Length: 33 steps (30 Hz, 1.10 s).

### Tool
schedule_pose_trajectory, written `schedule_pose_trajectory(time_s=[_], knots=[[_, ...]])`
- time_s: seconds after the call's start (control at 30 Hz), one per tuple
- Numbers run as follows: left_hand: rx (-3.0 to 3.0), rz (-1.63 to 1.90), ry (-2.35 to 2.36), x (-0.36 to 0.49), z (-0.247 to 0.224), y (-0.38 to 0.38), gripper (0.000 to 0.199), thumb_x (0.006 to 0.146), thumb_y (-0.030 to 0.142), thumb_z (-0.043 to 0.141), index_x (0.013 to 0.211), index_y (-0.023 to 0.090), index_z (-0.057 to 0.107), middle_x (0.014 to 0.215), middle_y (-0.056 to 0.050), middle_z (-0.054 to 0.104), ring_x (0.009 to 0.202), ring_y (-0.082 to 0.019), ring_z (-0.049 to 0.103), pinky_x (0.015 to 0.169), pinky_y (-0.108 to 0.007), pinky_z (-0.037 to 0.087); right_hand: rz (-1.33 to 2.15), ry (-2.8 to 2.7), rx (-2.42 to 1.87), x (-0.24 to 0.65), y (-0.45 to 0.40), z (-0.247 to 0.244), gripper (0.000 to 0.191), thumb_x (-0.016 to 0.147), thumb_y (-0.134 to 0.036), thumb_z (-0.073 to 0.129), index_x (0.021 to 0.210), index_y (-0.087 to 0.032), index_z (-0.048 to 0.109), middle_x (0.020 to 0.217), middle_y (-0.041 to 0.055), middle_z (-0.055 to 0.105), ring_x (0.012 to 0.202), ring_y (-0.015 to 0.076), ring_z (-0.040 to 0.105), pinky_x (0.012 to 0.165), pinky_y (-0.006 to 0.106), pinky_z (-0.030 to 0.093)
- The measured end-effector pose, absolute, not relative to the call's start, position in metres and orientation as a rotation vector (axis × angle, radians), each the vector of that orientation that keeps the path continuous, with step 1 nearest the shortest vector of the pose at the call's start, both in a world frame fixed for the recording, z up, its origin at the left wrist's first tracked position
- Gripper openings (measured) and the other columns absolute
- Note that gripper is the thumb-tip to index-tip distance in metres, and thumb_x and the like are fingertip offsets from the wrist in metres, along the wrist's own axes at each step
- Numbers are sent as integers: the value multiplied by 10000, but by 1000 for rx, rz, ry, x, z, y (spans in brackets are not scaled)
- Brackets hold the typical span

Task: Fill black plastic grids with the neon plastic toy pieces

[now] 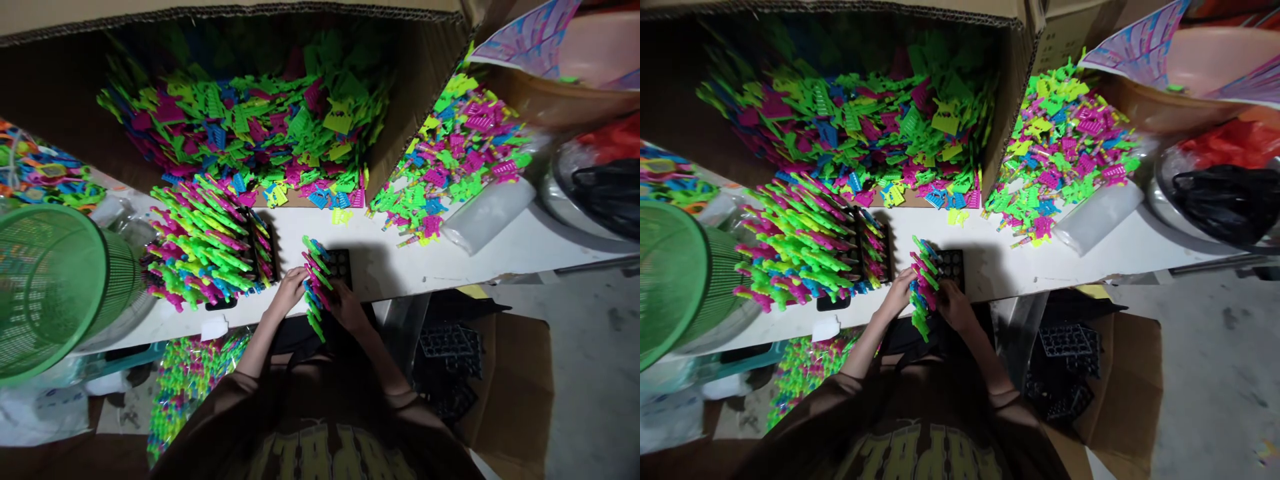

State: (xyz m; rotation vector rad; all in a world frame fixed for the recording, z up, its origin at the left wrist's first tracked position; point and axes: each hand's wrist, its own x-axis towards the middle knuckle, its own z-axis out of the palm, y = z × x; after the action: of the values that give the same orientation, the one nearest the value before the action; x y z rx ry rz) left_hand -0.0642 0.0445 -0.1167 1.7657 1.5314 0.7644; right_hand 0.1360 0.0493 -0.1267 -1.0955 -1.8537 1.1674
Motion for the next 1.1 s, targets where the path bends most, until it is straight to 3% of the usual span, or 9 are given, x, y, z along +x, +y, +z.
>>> schedule_pose_trajectory(time_s=[0.1, 0.2, 0.3, 0.43, 0.57, 0.9, 1.1], knots=[[1699, 810, 1542, -64, -118, 44, 270, 809, 116, 547, 1049, 178, 654, 1093, -95, 670, 1042, -215, 619, 889, -322, 486, 1213, -1798, -1126, 139, 60, -121, 279, 837, -182, 541, 1103, -204, 619, 1073, 78, 690, 937, 189, 672, 820, 320, 557], [1626, 856, 1568, -63, -117, 45, 278, 842, 174, 533, 1110, 160, 605, 996, -80, 692, 902, -185, 658, 792, -282, 509, 1267, -1846, -1062, 138, 72, -114, 333, 825, -148, 536, 1134, -228, 631, 1193, 82, 661, 1065, 209, 643, 912, 340, 528], [1538, 905, 1596, -60, -113, 51, 307, 871, 194, 494, 1169, 155, 554, 877, -46, 694, 769, -155, 651, 712, -253, 500, 1333, -1908, -1028, 134, 78, -108, 353, 843, -147, 515, 1158, -245, 641, 1204, 74, 670, 1053, 216, 656, 902, 333, 530], [1517, 928, 1632, -56, -109, 66, 206, 808, 166, 565, 1004, 172, 626, 824, -11, 666, 696, -138, 588, 684, -239, 466, 1352, -1945, -1057, 131, 80, -109, 345, 863, -156, 492, 1152, -242, 660, 1129, 66, 710, 984, 220, 686, 817, 315, 555], [1535, 928, 1644, -53, -106, 74, 91, 790, 142, 570, 823, 178, 647, 729, 14, 624, 678, -137, 541, 682, -235, 436, 1295, -1947, -1089, 131, 78, -117, 356, 859, -167, 504, 1167, -247, 665, 1124, 50, 722, 985, 234, 697, 829, 335, 564], [1529, 904, 1692, -53, -104, 71, 107, 787, 135, 578, 756, 179, 670, 634, 18, 582, 667, -150, 529, 684, -238, 422, 1307, -1893, -1133, 129, 75, -121, 386, 839, -155, 505, 1158, -276, 686, 1022, 16, 752, 781, 181, 716, 727, 289, 583], [1501, 859, 1692, -52, -103, 70, 152, 804, 148, 547, 721, 173, 672, 545, 40, 512, 594, -128, 500, 614, -206, 394, 1343, -1827, -1162, 128, 76, -118, 313, 831, -200, 514, 1050, -240, 734, 956, 43, 763, 850, 208, 713, 744, 302, 574]])
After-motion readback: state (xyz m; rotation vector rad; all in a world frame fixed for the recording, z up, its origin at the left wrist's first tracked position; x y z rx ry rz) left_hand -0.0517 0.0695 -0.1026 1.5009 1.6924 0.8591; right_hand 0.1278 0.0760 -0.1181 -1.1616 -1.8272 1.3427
